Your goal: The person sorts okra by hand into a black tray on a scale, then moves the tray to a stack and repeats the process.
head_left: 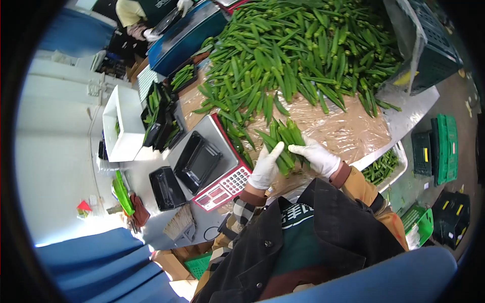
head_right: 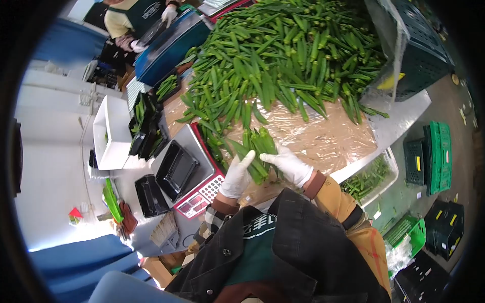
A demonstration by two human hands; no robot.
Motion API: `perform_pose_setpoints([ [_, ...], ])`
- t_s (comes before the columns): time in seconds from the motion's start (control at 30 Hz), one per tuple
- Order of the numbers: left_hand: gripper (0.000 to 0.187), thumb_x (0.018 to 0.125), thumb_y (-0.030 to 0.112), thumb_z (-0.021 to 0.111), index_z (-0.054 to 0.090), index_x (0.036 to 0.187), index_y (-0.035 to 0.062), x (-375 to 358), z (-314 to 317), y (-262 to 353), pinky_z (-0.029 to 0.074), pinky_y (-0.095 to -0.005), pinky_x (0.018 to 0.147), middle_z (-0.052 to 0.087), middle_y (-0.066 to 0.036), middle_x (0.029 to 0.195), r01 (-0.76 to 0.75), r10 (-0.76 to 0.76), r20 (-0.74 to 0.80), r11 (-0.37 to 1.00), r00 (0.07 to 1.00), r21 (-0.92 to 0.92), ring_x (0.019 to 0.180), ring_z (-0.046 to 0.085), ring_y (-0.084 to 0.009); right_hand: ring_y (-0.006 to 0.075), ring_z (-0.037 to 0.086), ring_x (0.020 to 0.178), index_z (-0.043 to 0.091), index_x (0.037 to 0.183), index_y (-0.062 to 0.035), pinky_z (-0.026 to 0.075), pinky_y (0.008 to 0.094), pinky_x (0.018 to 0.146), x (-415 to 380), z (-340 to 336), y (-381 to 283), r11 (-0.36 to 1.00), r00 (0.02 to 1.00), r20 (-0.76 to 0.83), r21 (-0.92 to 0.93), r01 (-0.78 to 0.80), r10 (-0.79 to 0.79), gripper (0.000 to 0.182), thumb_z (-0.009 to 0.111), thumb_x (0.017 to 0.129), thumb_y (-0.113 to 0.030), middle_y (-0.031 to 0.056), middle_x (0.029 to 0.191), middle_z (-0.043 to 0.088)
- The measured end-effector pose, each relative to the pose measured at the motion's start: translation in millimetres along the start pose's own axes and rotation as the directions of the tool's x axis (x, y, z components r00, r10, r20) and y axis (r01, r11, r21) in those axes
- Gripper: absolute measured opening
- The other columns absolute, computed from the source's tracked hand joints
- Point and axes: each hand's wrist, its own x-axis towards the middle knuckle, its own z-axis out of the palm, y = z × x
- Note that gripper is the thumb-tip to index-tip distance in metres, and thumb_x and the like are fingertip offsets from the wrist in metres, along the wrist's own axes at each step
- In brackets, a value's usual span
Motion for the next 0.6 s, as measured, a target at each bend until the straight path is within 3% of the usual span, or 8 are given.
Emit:
perform_pose_setpoints([
  [0.03, 0.042, 0.099, 0.014, 0.059, 0.044, 0.138, 0.0048, -2, -3, 0, 0.047, -0.0281, 0.096, 0.057, -0.008, 0.127, -0.052, 0.053, -0.018, 0.996, 0.998, 0.072, 0.110, 0.058, -0.0150, 0.0147, 0.055, 0.116, 0.040, 0.144, -0.0022, 0.046, 0.0292, 0.099, 4, 11, 11, 1.000, 1.000, 0.019, 0.023, 0.001, -0.001, 0.054, 0.061, 0.095, -0.006, 0.0067, 0.130, 0.058],
  [0.13, 0.047, 0.100, 0.015, 0.058, 0.039, 0.142, 0.0034, -24, -12, 31, 0.043, -0.0282, 0.100, 0.055, -0.008, 0.127, -0.233, 0.265, -0.025, 0.883, 0.964, 0.407, 0.113, 0.053, -0.0141, 0.0155, 0.054, 0.118, 0.038, 0.146, -0.0036, 0.046, 0.0293, 0.099, 16, 55, 32, 0.991, 1.000, -0.005, 0.127, 0.031, -0.031, 0.055, 0.060, 0.096, -0.006, 0.0071, 0.133, 0.055],
  [0.27, 0.047, 0.102, 0.020, 0.054, 0.040, 0.143, 0.0013, -69, -26, 112, 0.041, -0.0283, 0.101, 0.055, -0.008, 0.130, -0.269, 0.345, 0.013, 0.706, 0.938, 0.655, 0.117, 0.051, -0.0141, 0.0156, 0.056, 0.113, 0.043, 0.141, -0.0037, 0.046, 0.0301, 0.097, 39, 134, 52, 0.986, 0.993, 0.051, 0.134, 0.095, -0.103, 0.044, 0.055, 0.098, -0.009, 0.0067, 0.129, 0.058],
  [0.33, 0.046, 0.102, 0.021, 0.053, 0.041, 0.142, 0.0010, -90, -46, 156, 0.042, -0.0280, 0.100, 0.056, -0.007, 0.129, -0.224, 0.317, 0.039, 0.573, 0.948, 0.788, 0.115, 0.052, -0.0132, 0.0139, 0.058, 0.106, 0.050, 0.133, -0.0026, 0.047, 0.0295, 0.094, 57, 170, 72, 0.983, 0.977, 0.128, 0.094, 0.160, -0.171, 0.039, 0.058, 0.098, -0.018, 0.0055, 0.120, 0.061],
  [0.4, 0.046, 0.104, 0.022, 0.051, 0.041, 0.143, 0.0010, -105, -73, 190, 0.043, -0.0277, 0.099, 0.056, -0.006, 0.129, -0.162, 0.285, 0.003, 0.537, 0.959, 0.828, 0.114, 0.053, -0.0127, 0.0166, 0.052, 0.118, 0.038, 0.144, -0.0011, 0.043, 0.0321, 0.101, 67, 203, 72, 0.996, 0.935, 0.345, -0.010, 0.094, -0.085, 0.052, 0.055, 0.100, -0.021, 0.0091, 0.133, 0.053],
  [0.47, 0.047, 0.105, 0.024, 0.050, 0.041, 0.144, 0.0005, -110, -101, 214, 0.042, -0.0260, 0.099, 0.055, -0.007, 0.132, -0.185, 0.253, 0.058, 0.516, 0.966, 0.836, 0.116, 0.052, -0.0132, 0.0182, 0.048, 0.123, 0.030, 0.147, 0.0022, 0.039, 0.0339, 0.105, 92, 220, 110, 0.953, 0.954, 0.279, -0.243, 0.179, -0.108, 0.064, 0.058, 0.099, -0.029, 0.0116, 0.133, 0.052],
  [0.5, 0.051, 0.105, 0.035, 0.046, 0.041, 0.145, 0.0028, -112, -116, 217, 0.040, -0.0335, 0.104, 0.054, -0.009, 0.136, -0.111, 0.215, -0.023, 0.592, 0.976, 0.798, 0.122, 0.051, -0.0179, 0.0204, 0.045, 0.128, 0.024, 0.148, 0.0050, 0.037, 0.0361, 0.108, 88, 222, 97, 0.932, 0.950, 0.311, -0.351, 0.091, 0.025, 0.074, 0.060, 0.097, -0.035, 0.0147, 0.137, 0.050],
  [0.6, 0.052, 0.106, 0.032, 0.046, 0.039, 0.147, 0.0009, -119, -156, 212, 0.038, -0.0280, 0.107, 0.050, -0.010, 0.142, 0.105, 0.220, -0.298, 0.615, 0.929, 0.782, 0.127, 0.051, -0.0189, 0.0206, 0.046, 0.130, 0.031, 0.146, 0.0055, 0.038, 0.0357, 0.108, 74, 211, 95, 0.966, 0.977, 0.163, -0.241, -0.097, 0.139, 0.066, 0.058, 0.098, -0.031, 0.0166, 0.141, 0.049],
])
